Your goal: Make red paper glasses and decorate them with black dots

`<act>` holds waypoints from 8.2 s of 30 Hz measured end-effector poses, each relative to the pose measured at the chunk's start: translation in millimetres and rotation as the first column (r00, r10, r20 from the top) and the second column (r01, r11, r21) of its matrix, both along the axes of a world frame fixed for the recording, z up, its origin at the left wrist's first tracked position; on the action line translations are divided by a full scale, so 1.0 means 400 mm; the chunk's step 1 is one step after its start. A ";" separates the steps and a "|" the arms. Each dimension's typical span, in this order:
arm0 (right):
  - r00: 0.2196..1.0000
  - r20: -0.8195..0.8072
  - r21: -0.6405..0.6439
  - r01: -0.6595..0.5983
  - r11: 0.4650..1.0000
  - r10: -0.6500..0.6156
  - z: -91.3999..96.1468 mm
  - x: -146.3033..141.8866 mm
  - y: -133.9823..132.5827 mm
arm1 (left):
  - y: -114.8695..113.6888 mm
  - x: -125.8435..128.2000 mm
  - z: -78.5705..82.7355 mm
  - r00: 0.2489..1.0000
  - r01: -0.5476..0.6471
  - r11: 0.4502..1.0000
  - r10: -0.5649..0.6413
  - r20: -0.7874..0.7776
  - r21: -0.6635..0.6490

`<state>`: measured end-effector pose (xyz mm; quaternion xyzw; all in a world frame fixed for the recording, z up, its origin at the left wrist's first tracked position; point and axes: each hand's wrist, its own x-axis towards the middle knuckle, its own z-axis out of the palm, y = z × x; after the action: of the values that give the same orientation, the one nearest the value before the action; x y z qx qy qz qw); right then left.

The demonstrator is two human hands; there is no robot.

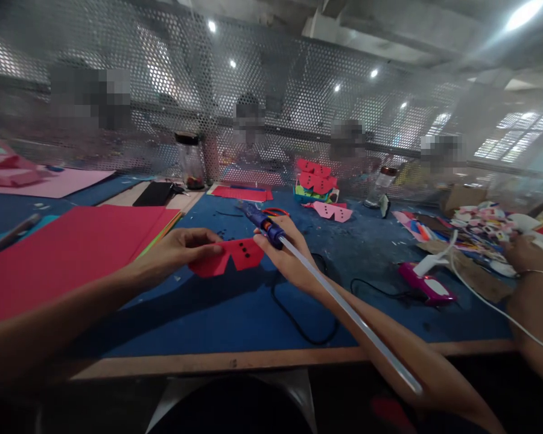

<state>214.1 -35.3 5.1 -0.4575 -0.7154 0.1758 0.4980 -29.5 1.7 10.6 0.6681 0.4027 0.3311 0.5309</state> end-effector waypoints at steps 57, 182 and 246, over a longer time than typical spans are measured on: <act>0.927 0.369 -0.018 -0.061 0.998 0.064 -0.008 -0.010 -0.031 | 0.067 -0.074 -0.015 0.981 -0.165 0.985 0.157 0.118 0.059; 0.963 0.204 -0.263 -0.120 0.957 0.177 -0.017 -0.034 -0.045 | 0.070 -0.059 -0.035 0.981 -0.193 0.957 0.182 0.072 0.217; 0.961 0.143 -0.554 -0.121 0.824 0.238 0.005 -0.022 -0.015 | 0.130 -0.140 -0.048 0.943 -0.323 0.922 0.294 0.156 0.213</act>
<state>205.4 -41.5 6.9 -0.5249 -0.7245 0.3680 0.2532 -85.3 53.7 -8.7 0.6333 0.4279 0.4959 0.4122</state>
